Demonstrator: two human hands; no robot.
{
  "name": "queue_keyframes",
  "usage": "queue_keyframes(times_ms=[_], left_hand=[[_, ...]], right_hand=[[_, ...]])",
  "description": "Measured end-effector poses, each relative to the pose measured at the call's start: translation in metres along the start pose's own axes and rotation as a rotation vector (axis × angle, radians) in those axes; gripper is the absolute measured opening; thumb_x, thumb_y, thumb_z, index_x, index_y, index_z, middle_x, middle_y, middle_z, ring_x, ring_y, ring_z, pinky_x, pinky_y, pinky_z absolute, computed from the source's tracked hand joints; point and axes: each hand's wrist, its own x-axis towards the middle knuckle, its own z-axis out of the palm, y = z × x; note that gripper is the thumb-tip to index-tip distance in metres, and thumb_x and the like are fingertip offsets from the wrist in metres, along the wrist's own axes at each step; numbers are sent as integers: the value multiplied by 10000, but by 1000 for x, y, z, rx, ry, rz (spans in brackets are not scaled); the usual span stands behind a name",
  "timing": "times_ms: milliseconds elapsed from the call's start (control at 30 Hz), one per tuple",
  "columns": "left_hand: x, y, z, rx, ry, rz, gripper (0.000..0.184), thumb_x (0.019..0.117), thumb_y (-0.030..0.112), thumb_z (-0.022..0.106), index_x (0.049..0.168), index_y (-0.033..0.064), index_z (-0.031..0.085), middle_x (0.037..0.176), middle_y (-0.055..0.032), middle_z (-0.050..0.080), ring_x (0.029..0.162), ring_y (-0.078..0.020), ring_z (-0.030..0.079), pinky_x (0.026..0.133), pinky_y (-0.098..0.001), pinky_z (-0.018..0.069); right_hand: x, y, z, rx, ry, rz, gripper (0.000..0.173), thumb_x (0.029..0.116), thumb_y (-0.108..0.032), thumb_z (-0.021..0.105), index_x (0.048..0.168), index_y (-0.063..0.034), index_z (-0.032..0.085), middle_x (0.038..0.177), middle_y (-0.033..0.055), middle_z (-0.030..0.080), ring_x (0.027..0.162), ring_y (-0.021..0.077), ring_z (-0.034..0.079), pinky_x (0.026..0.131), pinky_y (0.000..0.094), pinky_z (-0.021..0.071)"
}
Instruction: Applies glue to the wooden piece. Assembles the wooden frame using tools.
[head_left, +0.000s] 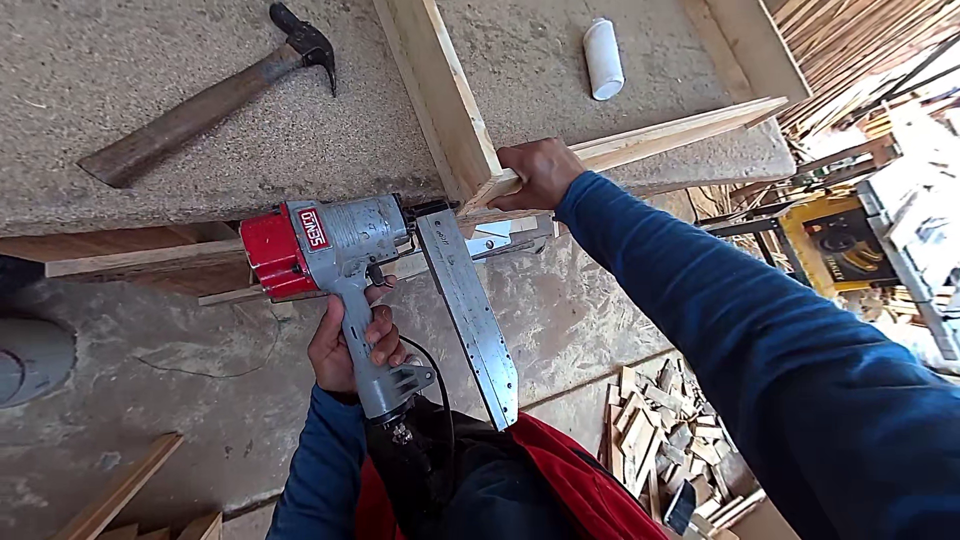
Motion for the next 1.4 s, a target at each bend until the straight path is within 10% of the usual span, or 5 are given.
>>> queue_keyframes(times_ms=[1400], left_hand=[[7,23,26,-30,-45,-71,701,1007,549,475,1449,5,486,730,-93,591,594,-250,637,642,-452,605]], right_hand=[[1,3,4,-3,20,-5,482,788,-497,799,1032,-101,676,857,112,715,770,316,716,662,555,565]])
